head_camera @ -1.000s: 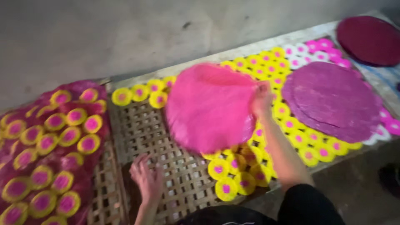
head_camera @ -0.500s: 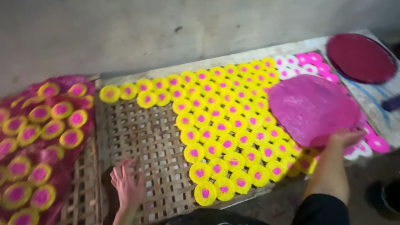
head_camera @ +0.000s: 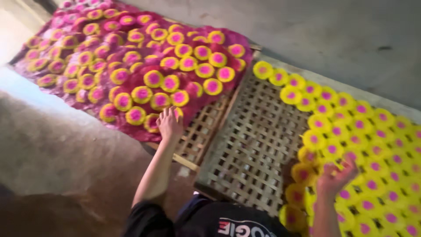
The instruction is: The person repeatedly picks up small yellow and pink decorative circles from a pile and places them onto a purple glittery sheet laid on a wooden lattice. The person continues arranging the circles in rows across the sheet throughout the clip.
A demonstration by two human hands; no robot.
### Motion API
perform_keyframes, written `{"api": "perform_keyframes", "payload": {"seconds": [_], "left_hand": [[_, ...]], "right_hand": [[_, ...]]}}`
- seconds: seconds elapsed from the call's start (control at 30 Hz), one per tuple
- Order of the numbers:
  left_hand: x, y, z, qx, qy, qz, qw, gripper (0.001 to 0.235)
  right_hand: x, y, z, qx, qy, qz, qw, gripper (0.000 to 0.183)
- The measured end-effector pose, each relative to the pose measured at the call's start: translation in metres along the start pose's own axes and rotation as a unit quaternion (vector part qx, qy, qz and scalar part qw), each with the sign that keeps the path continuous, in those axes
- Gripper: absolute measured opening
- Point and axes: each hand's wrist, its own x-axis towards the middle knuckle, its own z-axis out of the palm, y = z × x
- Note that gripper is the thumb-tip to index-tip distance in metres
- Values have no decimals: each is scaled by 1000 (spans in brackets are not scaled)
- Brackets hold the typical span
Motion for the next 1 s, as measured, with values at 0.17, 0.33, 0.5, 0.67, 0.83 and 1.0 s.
{"api": "perform_keyframes", "payload": {"seconds": [0.17, 0.33, 0.5, 0.67, 0.83, 1.0], "left_hand": [[70, -38, 16, 50, -57, -39, 996, 45], [119, -40, 40, 112, -131, -21, 985, 42], [119, -29, 33, -4, -111, 23, 994, 43], [101, 43, 11, -240, -152, 109, 953, 27], [84, 106, 6, -326, -283, 150, 889, 47], [152, 31, 29, 6, -254, 39, 966, 41]], "right_hand": [[-22, -132, 128, 93, -166, -68, 979, 38], [-34, -217, 204, 58, -257, -36, 964, 24], [-50, -217, 279, 86, -353, 13, 931, 21], [-45, -181, 357, 417, -414, 415, 695, 38], [3, -109, 377, 405, -360, 461, 703, 38], [87, -22, 347, 98, -279, 229, 927, 35]]}}
